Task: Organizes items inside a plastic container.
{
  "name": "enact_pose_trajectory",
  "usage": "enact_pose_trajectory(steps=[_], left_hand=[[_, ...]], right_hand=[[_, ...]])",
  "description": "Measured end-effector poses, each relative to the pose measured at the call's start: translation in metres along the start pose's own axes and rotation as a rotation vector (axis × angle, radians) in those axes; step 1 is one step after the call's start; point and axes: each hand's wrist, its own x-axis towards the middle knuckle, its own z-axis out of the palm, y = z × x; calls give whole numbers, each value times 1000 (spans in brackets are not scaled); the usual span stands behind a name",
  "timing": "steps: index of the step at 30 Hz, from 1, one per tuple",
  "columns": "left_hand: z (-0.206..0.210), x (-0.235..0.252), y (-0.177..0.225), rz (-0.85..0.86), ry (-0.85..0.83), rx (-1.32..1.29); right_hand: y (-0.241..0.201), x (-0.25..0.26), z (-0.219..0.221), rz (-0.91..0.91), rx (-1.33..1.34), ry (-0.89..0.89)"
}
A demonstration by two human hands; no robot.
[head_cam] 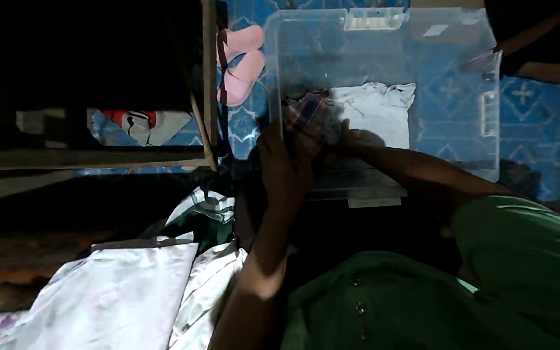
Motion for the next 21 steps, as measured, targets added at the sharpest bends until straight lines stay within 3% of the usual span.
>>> enact_pose_trajectory(steps=[3, 6, 11, 13, 18, 21], left_hand=[[-2, 1, -1, 27, 16, -7], [-3, 2, -4, 100, 106, -16], [-1, 3, -7, 110, 108, -30], [-1, 4, -5, 95, 96, -22], [-3, 6, -3, 63, 34, 8], [-6, 7, -3, 24, -2, 8]], right_hand=[[25, 35, -1, -143, -26, 99], [48, 40, -33, -249, 77, 99], [74, 7, -76, -308, 481, 241], [70, -13, -83, -352, 526, 267], [39, -46, -60, -527, 287, 295], [20, -55, -36, -686, 199, 70]])
